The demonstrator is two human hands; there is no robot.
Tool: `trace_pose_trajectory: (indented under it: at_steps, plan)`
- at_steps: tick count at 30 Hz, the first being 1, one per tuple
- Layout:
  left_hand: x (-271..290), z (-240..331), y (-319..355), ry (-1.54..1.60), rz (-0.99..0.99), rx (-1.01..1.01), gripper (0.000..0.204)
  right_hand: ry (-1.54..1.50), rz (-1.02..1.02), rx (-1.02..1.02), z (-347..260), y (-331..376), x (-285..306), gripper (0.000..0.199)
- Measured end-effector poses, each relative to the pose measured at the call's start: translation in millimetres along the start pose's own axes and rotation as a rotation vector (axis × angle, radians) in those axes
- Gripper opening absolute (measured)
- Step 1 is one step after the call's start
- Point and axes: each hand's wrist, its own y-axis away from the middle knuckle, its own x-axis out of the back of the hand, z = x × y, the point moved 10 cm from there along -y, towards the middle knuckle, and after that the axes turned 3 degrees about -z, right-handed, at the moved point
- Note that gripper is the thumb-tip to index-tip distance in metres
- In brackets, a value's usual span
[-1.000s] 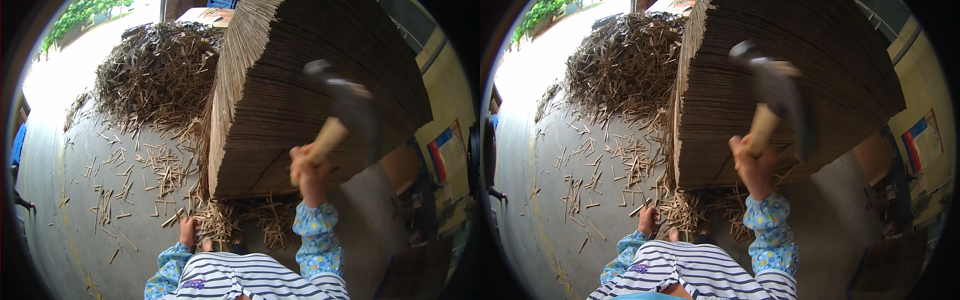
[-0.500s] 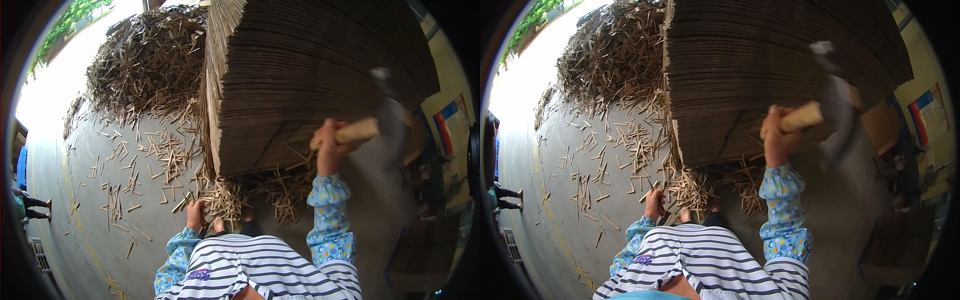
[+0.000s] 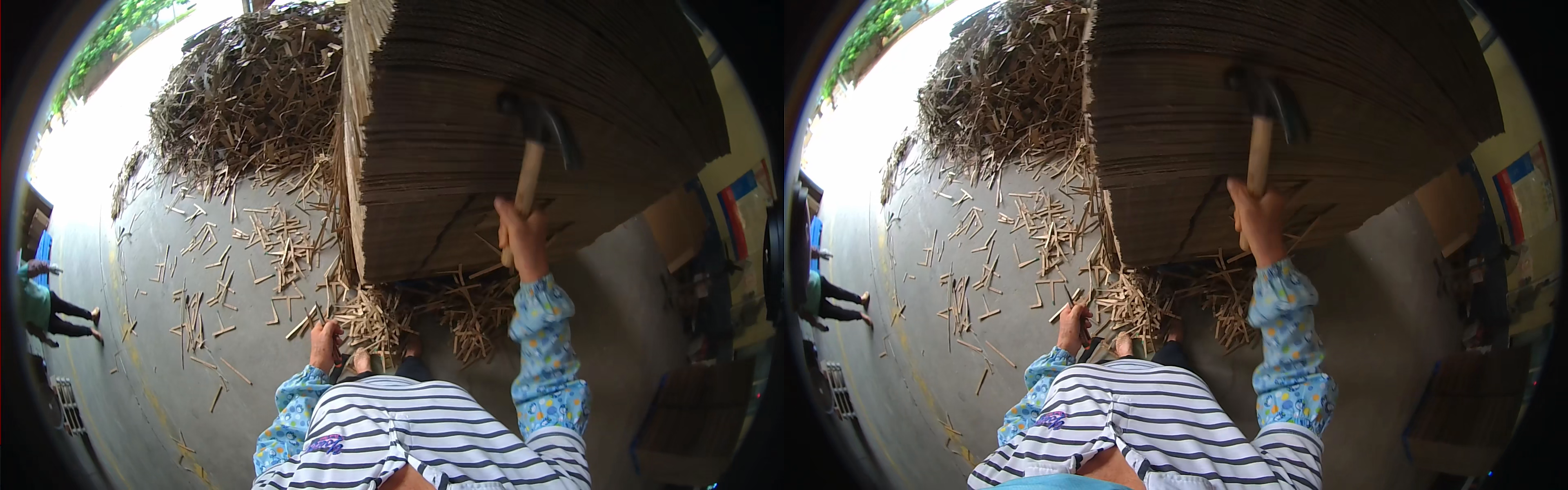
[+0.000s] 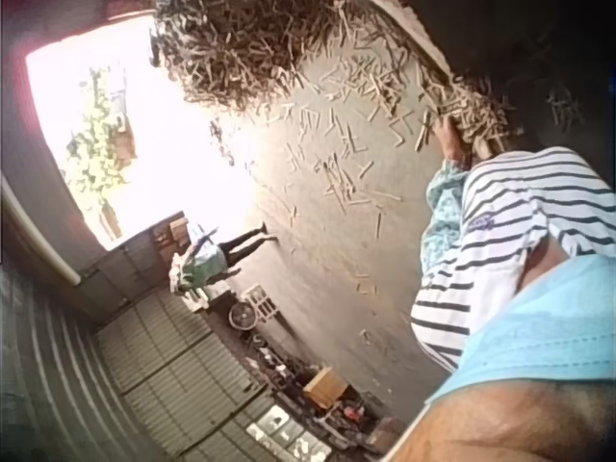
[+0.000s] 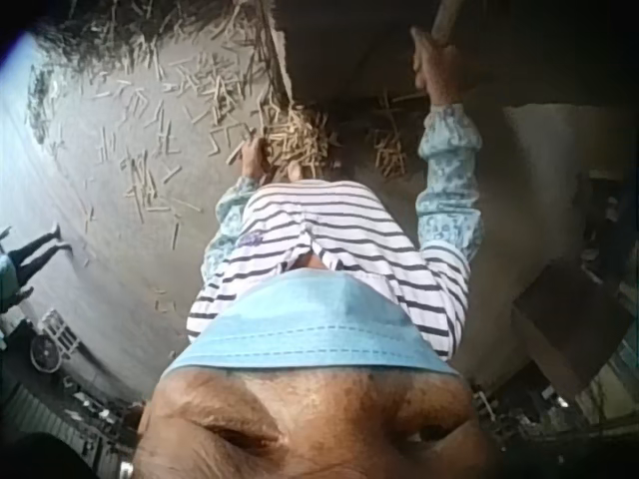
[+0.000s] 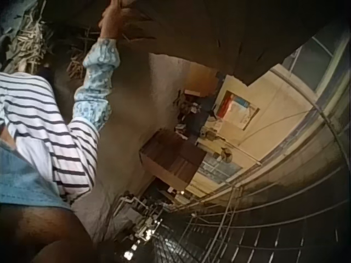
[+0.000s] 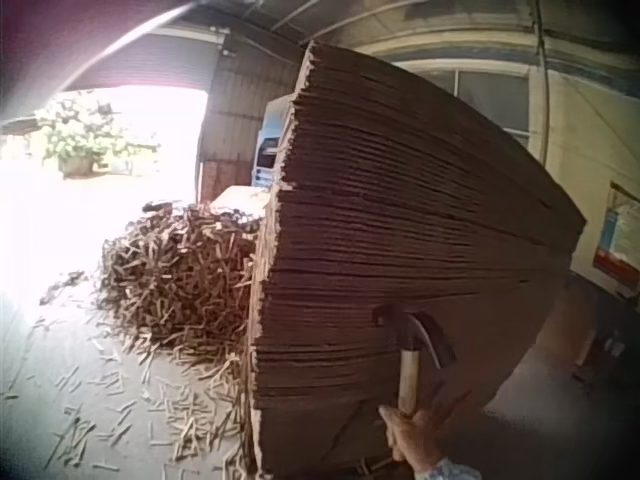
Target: Trimming the edges of a stack of corrugated cardboard using a hammer and pliers to remove waste pieces.
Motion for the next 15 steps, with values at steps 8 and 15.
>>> trace_pose_trajectory:
  at_steps: [8,15]
  plan:
    - [9.6,-11.8,-0.1,0.05,0.091,0.024,0.015,-0.38,0.338,0.627,-91.6,35.3,17.0,0.015]
    - [12.5,-5.9,0.5,0.011,0.118,0.033,0.017,-0.203,-0.003,0.206,-22.1,38.6,0.9,0.015]
